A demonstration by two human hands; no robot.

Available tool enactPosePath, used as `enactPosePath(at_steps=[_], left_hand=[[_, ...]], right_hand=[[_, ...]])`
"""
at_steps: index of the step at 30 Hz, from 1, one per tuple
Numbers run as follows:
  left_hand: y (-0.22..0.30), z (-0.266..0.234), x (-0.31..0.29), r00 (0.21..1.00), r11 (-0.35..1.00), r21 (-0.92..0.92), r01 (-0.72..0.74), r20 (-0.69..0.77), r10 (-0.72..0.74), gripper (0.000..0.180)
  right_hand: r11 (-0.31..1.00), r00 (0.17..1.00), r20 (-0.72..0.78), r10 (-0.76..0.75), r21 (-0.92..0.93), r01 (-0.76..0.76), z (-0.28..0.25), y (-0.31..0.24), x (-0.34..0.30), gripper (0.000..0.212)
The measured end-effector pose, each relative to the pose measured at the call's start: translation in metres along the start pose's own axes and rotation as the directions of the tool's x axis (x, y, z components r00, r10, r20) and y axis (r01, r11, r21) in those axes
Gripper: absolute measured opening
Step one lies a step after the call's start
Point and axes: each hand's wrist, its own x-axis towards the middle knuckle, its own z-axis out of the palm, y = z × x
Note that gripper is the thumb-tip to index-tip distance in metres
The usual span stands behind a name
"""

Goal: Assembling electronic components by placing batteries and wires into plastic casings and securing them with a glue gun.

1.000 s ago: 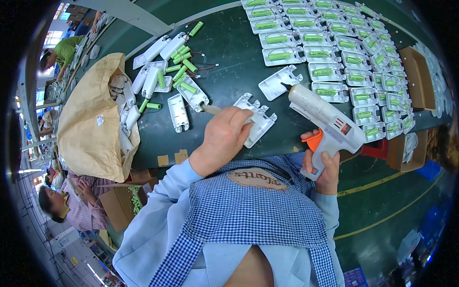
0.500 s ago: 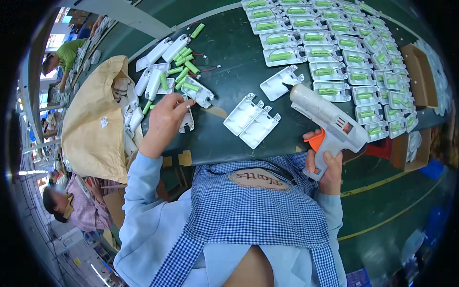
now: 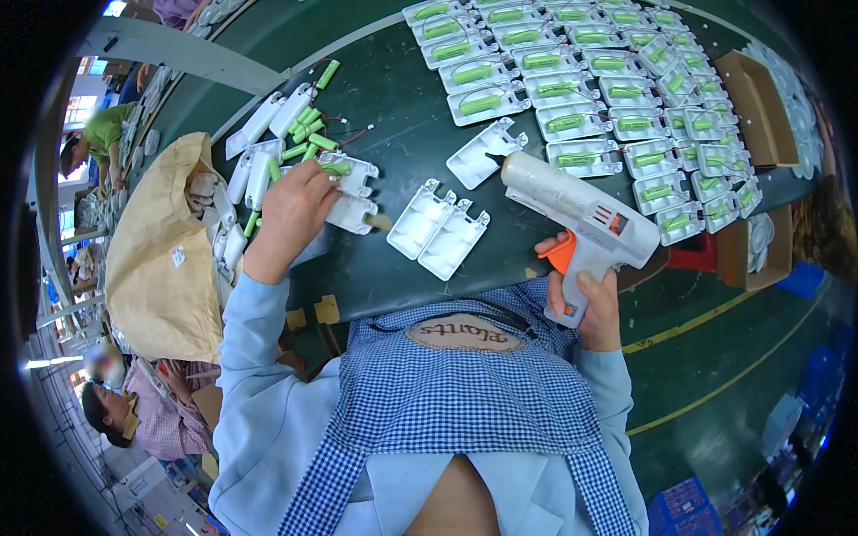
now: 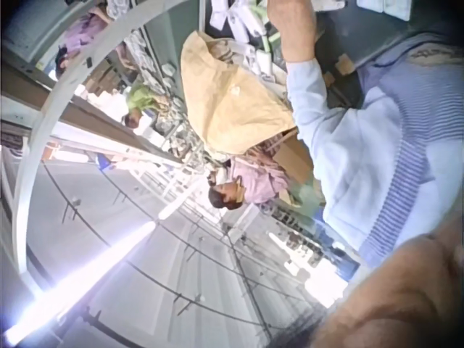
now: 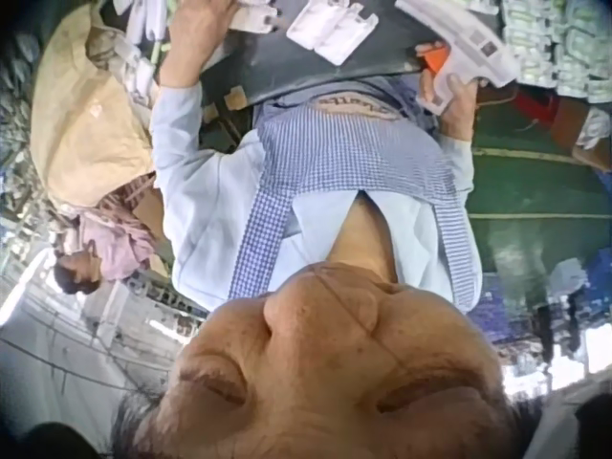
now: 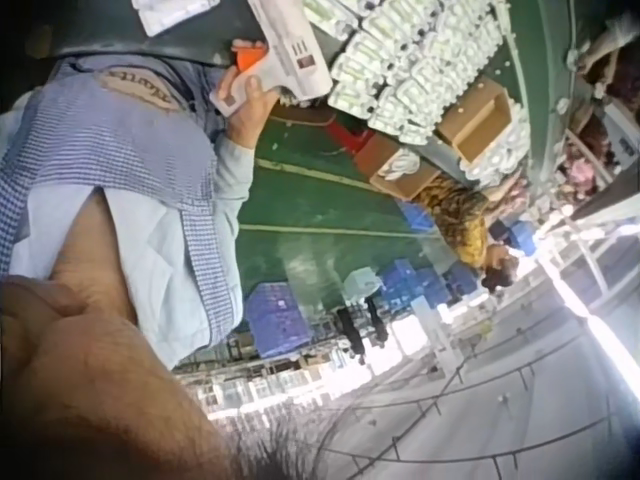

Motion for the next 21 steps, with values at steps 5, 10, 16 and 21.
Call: enactPosePath(at_steps=[5, 10, 16, 21], left_hand=[[0.029, 0.010, 0.015, 0.990, 0.990, 0.020, 0.136, -0.046, -0.135, 0.009], [0.053, 0.017, 0.023, 0.984, 0.988, -0.021, 0.155, -0.088, -0.157, 0.009], [0.066, 0.019, 0.019, 0.989, 0.994, -0.075, 0.080, -0.116, -0.089, 0.008], [0.052, 0.010, 0.010, 0.929, 0.913, -0.301, 0.275, -0.162, -0.333, 0.017]], right_hand=[[1.000, 0.999, -0.033, 0.003, 0.001, -0.003, 0.005, -0.003, -0.001, 0.064], [1.000, 0.999, -0.034, -0.003, 0.008, 0.003, 0.005, -0.003, 0.000, 0.064], [1.000, 0.999, -0.040, 0.012, 0.010, -0.012, 0.005, -0.004, 0.000, 0.064], [1.000, 0.998, -0.063, 0.005, -0.014, -0.006, 0.009, -0.003, -0.001, 0.065]])
